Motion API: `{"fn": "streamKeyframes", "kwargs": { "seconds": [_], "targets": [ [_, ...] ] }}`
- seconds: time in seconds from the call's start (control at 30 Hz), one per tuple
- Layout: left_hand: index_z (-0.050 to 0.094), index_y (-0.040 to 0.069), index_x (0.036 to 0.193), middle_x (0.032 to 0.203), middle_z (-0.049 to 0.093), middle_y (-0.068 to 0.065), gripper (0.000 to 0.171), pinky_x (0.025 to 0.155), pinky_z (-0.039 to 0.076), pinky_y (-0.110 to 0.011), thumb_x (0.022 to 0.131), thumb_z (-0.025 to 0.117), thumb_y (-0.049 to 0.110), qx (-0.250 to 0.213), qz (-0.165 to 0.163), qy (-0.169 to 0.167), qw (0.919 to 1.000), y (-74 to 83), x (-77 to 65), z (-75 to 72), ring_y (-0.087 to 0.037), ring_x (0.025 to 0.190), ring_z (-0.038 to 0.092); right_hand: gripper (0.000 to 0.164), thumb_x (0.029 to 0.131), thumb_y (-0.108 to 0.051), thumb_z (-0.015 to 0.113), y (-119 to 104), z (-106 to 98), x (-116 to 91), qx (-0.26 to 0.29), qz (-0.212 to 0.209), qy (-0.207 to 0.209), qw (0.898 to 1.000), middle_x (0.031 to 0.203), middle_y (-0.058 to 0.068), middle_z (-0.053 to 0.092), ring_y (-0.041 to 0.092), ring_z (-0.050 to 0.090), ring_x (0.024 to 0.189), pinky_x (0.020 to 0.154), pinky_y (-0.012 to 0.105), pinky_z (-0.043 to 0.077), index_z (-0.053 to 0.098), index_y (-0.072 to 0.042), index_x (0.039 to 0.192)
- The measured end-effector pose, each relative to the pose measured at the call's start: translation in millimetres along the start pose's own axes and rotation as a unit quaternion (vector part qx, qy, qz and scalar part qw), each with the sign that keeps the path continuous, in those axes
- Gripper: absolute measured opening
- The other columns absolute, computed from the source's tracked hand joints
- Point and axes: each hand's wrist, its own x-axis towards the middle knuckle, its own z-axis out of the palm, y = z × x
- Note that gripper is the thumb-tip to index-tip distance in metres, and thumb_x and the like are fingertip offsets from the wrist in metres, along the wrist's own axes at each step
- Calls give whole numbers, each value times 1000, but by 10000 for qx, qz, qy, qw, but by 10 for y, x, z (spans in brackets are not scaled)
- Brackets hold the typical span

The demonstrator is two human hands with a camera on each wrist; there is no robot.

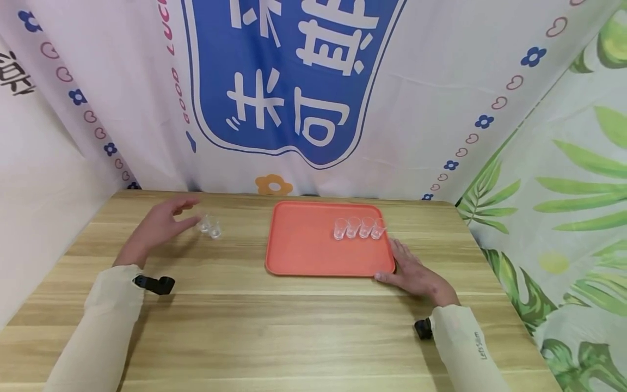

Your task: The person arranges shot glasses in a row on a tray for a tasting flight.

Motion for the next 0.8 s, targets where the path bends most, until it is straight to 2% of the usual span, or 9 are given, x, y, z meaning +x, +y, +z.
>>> {"fn": "streamKeyframes", "kwargs": {
  "seconds": [0.13,0.27,0.43,0.8],
  "targets": [
    [43,-2,153,153,44,-26,58,112,35,-63,103,65,17,-155,-166,-355,9991,-23,-25,10,-47,138,41,107,97,-51,68,8,2,12,14,-36,5,10000,168,28,0,49,-1,152,115,74,9,-1,-5,165],
    [38,-3,156,156,41,-25,63,112,36,-62,103,65,18,-301,-227,-503,9980,-48,-29,42,-48,139,40,107,97,-51,68,4,8,10,61,-175,21,9998,167,29,1,51,-1,152,113,76,9,-2,-5,165],
    [38,-4,155,155,43,-25,63,111,38,-61,103,65,20,-430,-291,-489,9975,-129,-11,90,-46,137,43,107,96,-46,70,5,14,4,114,-304,68,9994,166,32,1,53,0,150,110,79,8,-1,-4,164],
    [45,-5,150,142,54,-29,53,105,44,-61,103,62,12,-402,-140,-353,9985,-228,17,148,-47,128,53,107,96,-50,69,-33,1,-4,18,-24,-4,10000,168,28,0,50,-1,152,114,75,10,0,-5,165]
  ]
}}
